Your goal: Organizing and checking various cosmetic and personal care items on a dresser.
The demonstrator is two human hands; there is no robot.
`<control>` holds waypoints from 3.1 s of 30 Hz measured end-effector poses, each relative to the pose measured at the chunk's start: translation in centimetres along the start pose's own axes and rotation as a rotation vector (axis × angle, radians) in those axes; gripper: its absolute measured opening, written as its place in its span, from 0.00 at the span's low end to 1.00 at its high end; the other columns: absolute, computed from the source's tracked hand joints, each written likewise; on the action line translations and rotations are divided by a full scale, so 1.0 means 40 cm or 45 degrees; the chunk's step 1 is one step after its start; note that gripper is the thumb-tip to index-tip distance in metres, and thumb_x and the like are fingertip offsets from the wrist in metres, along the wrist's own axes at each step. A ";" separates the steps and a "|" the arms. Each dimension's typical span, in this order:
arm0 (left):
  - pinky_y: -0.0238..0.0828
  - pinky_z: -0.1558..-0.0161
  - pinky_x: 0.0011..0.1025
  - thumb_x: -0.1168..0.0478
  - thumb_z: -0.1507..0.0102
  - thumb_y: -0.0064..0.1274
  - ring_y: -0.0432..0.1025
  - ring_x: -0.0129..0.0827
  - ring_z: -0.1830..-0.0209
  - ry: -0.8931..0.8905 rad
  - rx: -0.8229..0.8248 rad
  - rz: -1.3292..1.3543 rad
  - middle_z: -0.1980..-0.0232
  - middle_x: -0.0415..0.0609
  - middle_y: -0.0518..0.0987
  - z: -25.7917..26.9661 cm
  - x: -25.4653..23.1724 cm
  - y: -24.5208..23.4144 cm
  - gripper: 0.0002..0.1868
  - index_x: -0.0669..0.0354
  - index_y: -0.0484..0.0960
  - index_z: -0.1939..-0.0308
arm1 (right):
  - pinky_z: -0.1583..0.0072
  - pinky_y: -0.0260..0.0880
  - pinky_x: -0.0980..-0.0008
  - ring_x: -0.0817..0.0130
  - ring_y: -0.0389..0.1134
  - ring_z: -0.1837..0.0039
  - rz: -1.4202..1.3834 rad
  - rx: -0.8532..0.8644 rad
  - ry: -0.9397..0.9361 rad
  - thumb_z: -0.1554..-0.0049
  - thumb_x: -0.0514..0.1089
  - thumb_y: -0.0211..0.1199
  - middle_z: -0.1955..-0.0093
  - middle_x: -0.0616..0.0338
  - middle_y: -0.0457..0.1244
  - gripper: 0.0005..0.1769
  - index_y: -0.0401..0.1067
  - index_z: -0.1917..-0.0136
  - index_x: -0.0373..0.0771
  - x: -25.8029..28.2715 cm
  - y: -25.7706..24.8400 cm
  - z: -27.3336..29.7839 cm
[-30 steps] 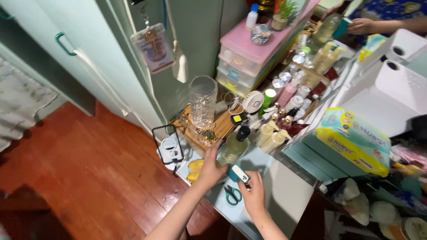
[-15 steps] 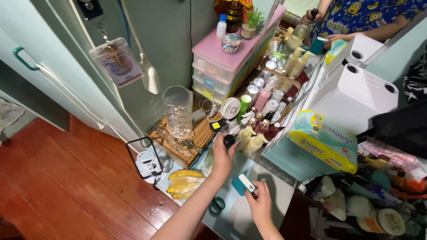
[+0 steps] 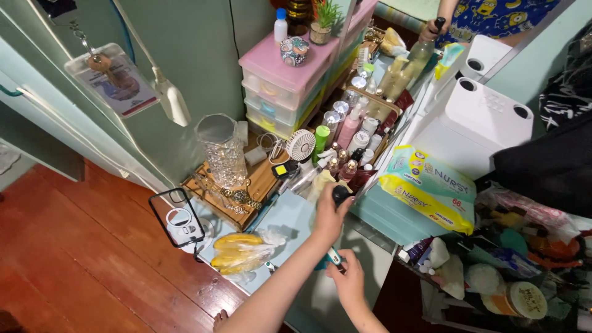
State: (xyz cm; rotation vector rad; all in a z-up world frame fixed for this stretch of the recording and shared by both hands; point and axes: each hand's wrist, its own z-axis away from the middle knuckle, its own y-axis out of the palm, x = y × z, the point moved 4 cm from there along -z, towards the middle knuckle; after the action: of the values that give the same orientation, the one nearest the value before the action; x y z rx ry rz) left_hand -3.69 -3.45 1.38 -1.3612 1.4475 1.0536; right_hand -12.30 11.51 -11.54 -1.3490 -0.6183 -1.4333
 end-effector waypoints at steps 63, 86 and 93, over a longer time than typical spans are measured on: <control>0.50 0.27 0.44 0.66 0.40 0.47 0.54 0.60 0.26 -0.285 0.358 -1.373 0.25 0.72 0.57 0.161 0.435 -0.415 0.43 0.76 0.45 0.25 | 0.44 0.75 0.56 0.46 0.75 0.49 -1.146 0.286 0.388 0.48 0.33 0.64 0.53 0.50 0.66 0.14 0.62 0.51 0.37 -0.079 0.389 -0.226; 0.68 0.47 0.40 0.75 0.44 0.47 0.72 0.49 0.53 -0.200 -0.442 -0.756 0.59 0.56 0.76 0.278 0.210 -0.708 0.09 0.61 0.78 0.63 | 0.55 0.74 0.70 0.70 0.69 0.56 -0.311 0.152 -0.425 0.41 0.32 0.57 0.53 0.54 0.66 0.17 0.61 0.38 0.33 0.198 0.300 -0.085; 0.61 0.45 0.42 0.74 0.47 0.57 0.64 0.50 0.46 -0.236 -0.986 -0.751 0.44 0.61 0.64 0.248 0.163 -0.945 0.34 0.65 0.66 0.36 | 0.53 0.75 0.71 0.69 0.70 0.56 -0.460 0.237 -0.496 0.40 0.31 0.54 0.52 0.55 0.66 0.17 0.60 0.37 0.33 0.259 0.357 -0.014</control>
State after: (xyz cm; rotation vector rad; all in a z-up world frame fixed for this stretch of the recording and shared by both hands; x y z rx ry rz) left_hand 34.25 2.59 -8.30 -1.9894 0.4169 1.3325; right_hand 1.96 2.79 -5.85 -1.4251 -1.2727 -1.3546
